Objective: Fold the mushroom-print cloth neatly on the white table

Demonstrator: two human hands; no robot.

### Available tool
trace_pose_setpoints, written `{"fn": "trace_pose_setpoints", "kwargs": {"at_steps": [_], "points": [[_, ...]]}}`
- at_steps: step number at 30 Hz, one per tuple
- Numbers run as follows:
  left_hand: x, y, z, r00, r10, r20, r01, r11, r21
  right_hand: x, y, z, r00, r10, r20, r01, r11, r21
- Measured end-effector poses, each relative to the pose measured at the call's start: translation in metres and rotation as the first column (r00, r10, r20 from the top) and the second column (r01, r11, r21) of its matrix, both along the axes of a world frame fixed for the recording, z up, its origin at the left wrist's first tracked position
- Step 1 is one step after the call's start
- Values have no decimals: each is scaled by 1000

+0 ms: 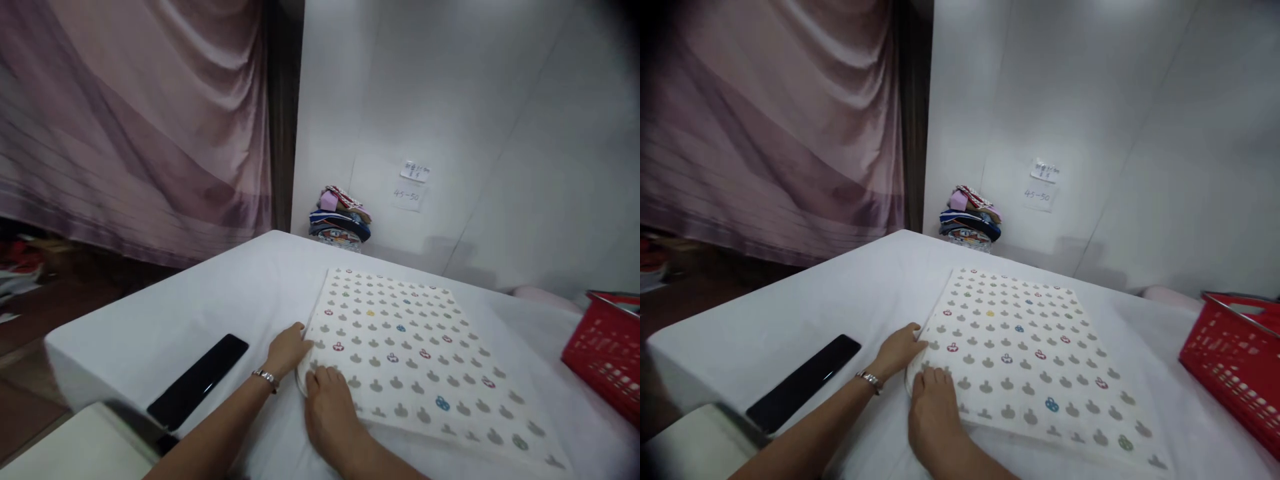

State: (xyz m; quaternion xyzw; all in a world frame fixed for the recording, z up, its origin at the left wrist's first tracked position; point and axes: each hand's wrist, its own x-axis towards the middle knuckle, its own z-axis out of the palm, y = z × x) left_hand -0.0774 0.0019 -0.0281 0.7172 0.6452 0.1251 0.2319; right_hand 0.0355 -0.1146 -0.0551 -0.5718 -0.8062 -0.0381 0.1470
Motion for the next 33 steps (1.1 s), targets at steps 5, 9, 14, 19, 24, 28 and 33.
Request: {"fn": "trace_pose_setpoints", "kwargs": {"at_steps": [5, 9, 14, 19, 24, 28, 33], "points": [[2, 8, 4, 999, -9, -36, 8, 1000, -30, -9, 12, 12, 998, -45, 52, 49, 996, -78], [6, 13, 3, 999, -16, -29, 14, 999, -40, -14, 23, 26, 993, -17, 117, 38, 983, -181], [11, 20, 3, 999, -25, -25, 24, 999, -45, -19, 29, 34, 989, -36, 144, 64, 979, -194], [10, 26, 0, 999, -36, -13, 36, 999, -26, -15, 25, 34, 991, -41, 131, 61, 987, -149], [9, 28, -7, 998, -65, -22, 66, 998, 1, 5, 4, 21, 988, 127, 89, -126, 992, -10], [9, 23, -6, 997, -73, -7, 73, 996, 43, 31, -22, 12, 966, 255, 39, -256, 967, 1], [6, 12, -2, 995, -93, 27, 89, 988, 126, 73, -50, 13, 963, 259, -78, -260, 966, -2]]}}
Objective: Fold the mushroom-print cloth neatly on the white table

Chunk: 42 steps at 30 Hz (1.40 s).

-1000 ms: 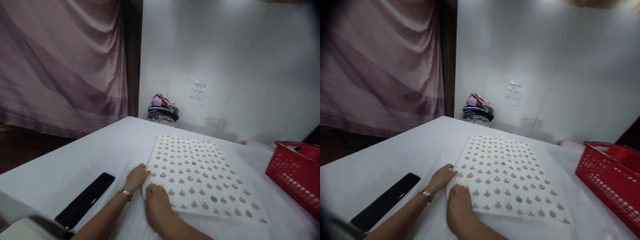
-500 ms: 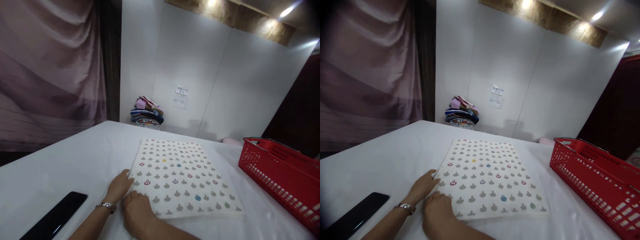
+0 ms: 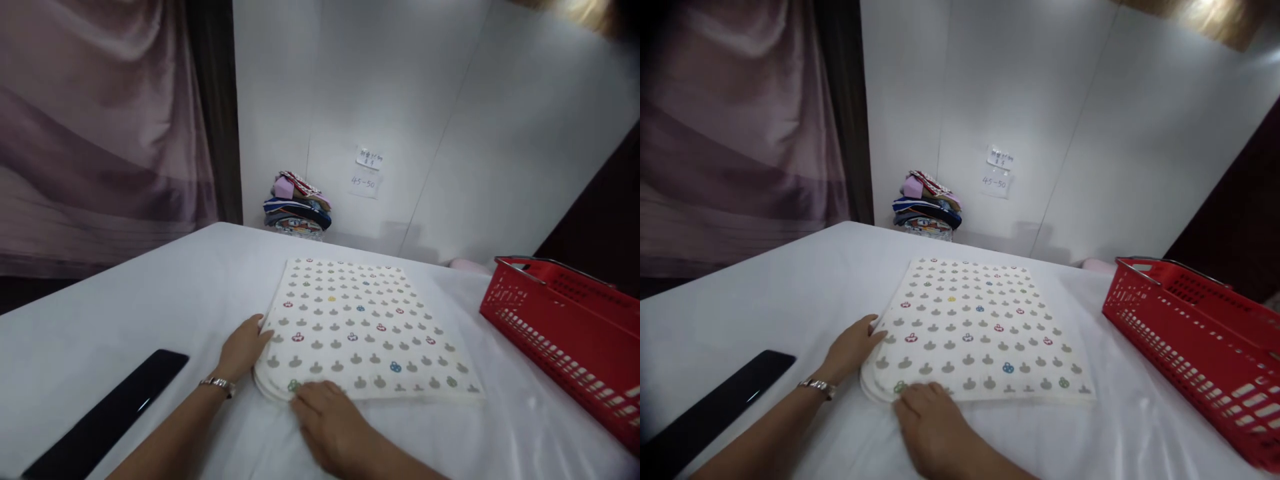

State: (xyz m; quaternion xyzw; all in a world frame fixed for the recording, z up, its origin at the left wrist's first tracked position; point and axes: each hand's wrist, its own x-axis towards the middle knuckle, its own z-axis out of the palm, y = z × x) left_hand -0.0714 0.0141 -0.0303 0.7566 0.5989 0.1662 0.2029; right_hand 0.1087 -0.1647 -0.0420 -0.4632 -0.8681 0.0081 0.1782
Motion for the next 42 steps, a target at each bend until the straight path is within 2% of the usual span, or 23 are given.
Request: {"fn": "trace_pose_setpoints", "kwargs": {"at_steps": [3, 7, 14, 18, 25, 30, 36, 42], "points": [[-4, -9, 1, 997, -45, 63, 45, 999, 15, 20, -8, -1, 998, -64, -29, 63, 998, -17], [-11, -27, 2, 990, -84, 117, 84, 996, 1, 32, -8, 1, 993, -115, -23, 113, 990, -79], [-19, -66, 6, 971, 18, 238, 6, 995, -100, 33, 3, 21, 995, -93, -40, 83, 973, -215], [-20, -82, 2, 952, 52, 303, -24, 995, -98, 27, 12, 32, 993, -64, -103, 33, 960, -280], [-21, -100, -7, 925, 113, 362, -114, 993, -18, 14, 22, 27, 989, -49, -138, 2, 948, -319], [-26, -110, -11, 897, 65, 438, -91, 995, 39, 13, 27, 28, 974, -64, -216, -15, 938, -346], [-26, -116, -13, 871, -62, 488, 9, 994, 110, 0, 35, 29, 952, -83, -295, -32, 930, -367], [-21, -115, -15, 860, -148, 489, 91, 986, 139, -14, 44, 29, 958, -103, -268, -5, 927, -374]]}}
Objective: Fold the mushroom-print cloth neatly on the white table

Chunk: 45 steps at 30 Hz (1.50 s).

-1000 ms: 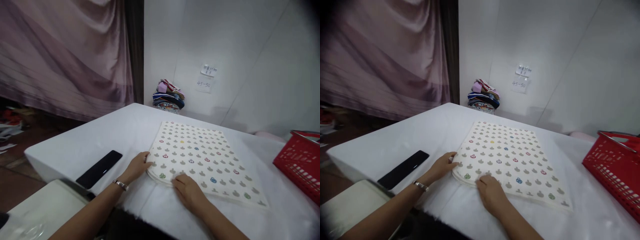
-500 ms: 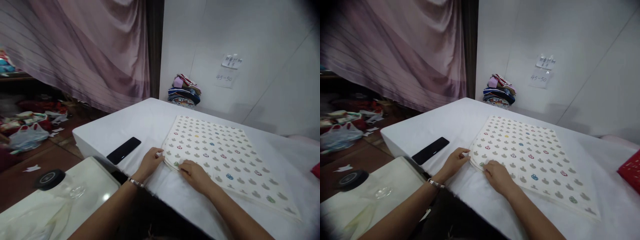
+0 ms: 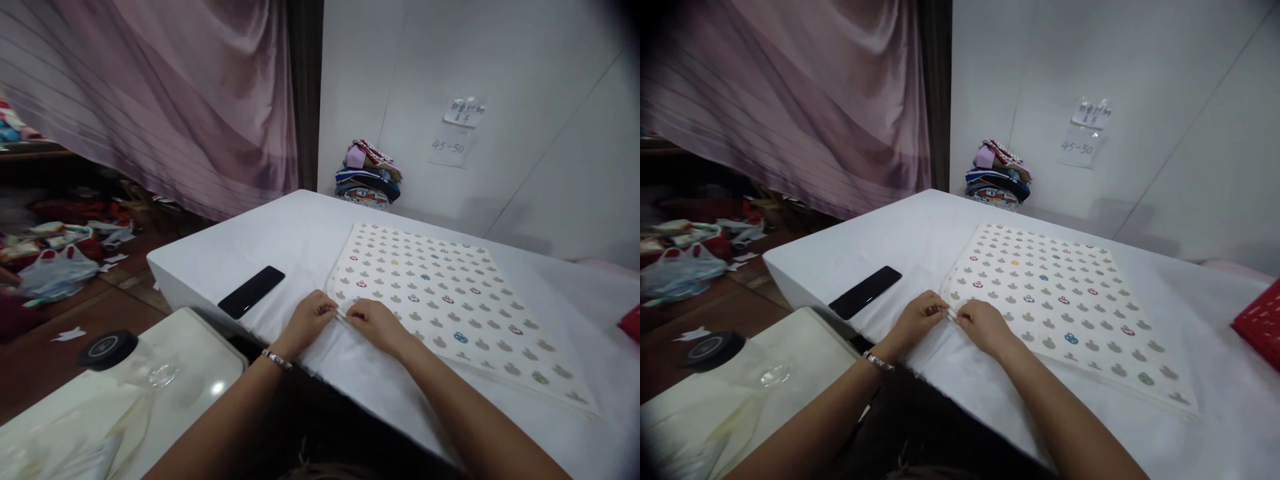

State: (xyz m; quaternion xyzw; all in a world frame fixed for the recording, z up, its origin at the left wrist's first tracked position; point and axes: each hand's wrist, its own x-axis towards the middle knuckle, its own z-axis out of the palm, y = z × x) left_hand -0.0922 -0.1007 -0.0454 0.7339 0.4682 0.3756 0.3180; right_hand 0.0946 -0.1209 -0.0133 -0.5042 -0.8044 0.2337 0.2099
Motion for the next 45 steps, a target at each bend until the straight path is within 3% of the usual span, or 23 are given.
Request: {"fn": "trace_pose_setpoints", "kwargs": {"at_steps": [11, 18, 24, 34, 41, 45], "points": [[-1, -2, -3, 1000, -16, -17, 17, 1000, 25, -2, 2, -15, 998, -54, 42, 51, 997, 61], [0, -3, -4, 999, -41, -10, 41, 998, 48, -4, -2, -17, 990, -27, 136, 15, 996, 93], [0, -6, -5, 999, -50, 2, 50, 998, 48, -2, 1, -22, 999, -49, 12, 48, 996, 79], [0, -7, -8, 988, -45, -145, 64, 990, 129, -1, 0, -28, 996, -85, -20, 87, 990, 112], [1, -4, 2, 925, -109, -363, 162, 980, 119, -2, 0, -30, 996, -91, -6, 90, 985, 150], [0, -2, 5, 916, -121, -383, 197, 967, 164, -3, -3, -29, 992, -128, 10, 122, 966, 230]]}}
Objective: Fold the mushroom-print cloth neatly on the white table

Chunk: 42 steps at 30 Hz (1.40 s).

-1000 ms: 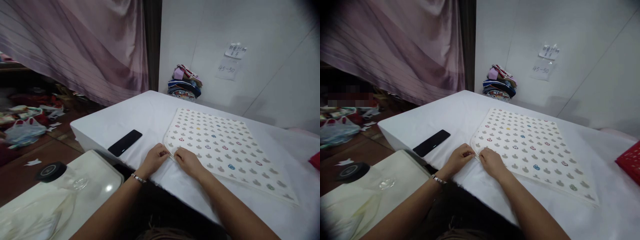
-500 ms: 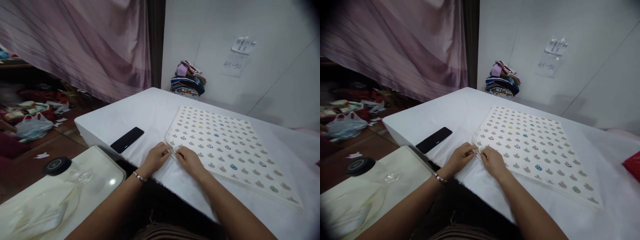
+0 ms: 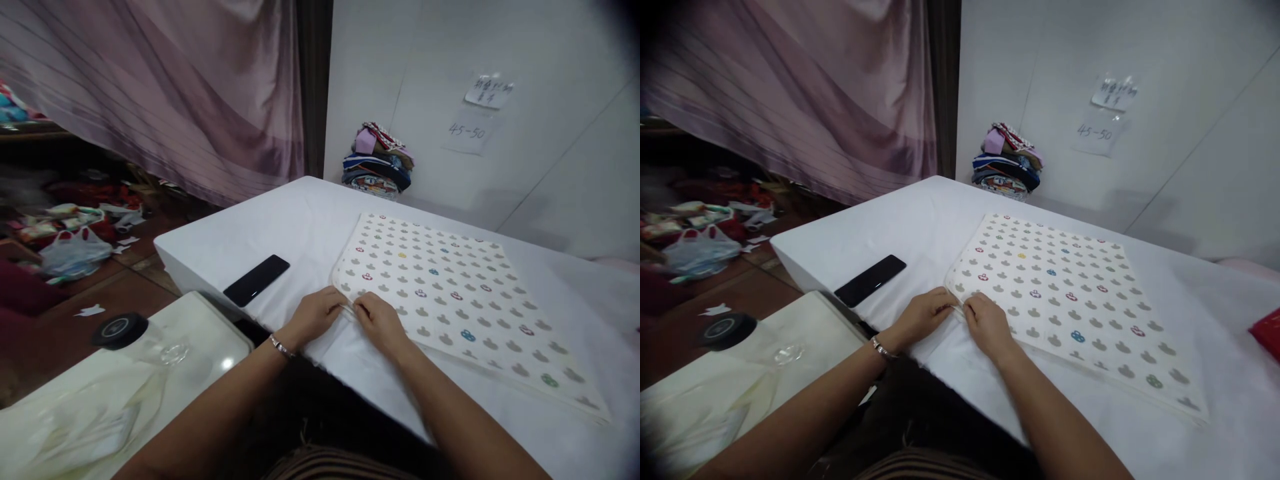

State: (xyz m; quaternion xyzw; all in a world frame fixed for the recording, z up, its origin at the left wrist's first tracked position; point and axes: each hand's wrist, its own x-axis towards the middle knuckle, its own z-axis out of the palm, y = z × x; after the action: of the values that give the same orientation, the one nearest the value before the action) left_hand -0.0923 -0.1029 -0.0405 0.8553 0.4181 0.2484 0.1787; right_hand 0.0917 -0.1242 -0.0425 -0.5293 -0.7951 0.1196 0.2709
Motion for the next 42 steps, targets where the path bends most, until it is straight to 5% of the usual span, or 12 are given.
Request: {"fn": "trace_pose_setpoints", "kwargs": {"at_steps": [4, 8, 14, 19, 23, 29, 42], "points": [[-3, -2, -4, 999, -9, 44, 7, 999, 52, -3, -4, 3, 982, -54, 184, 42, 997, 70], [-3, -2, -6, 999, -12, 44, 9, 998, 59, -7, -6, 3, 952, 44, 304, -63, 997, 53], [-2, -2, -7, 997, 18, 70, -20, 999, 27, -9, -5, 3, 953, 32, 302, -41, 999, 25], [-4, -6, -6, 983, 177, 58, -178, 984, 23, -5, -1, -1, 999, 2, 36, 0, 998, -59], [-7, -11, -6, 986, 161, 42, -164, 985, 55, -2, 3, -4, 996, -27, -85, 19, 995, -97], [-5, -10, -5, 998, 32, -57, -26, 995, 97, -5, 1, -3, 999, -15, -28, 13, 997, -82], [2, -5, -3, 999, 35, -32, -32, 995, 91, -8, -5, 2, 984, 6, 178, -1, 1000, -31]]}}
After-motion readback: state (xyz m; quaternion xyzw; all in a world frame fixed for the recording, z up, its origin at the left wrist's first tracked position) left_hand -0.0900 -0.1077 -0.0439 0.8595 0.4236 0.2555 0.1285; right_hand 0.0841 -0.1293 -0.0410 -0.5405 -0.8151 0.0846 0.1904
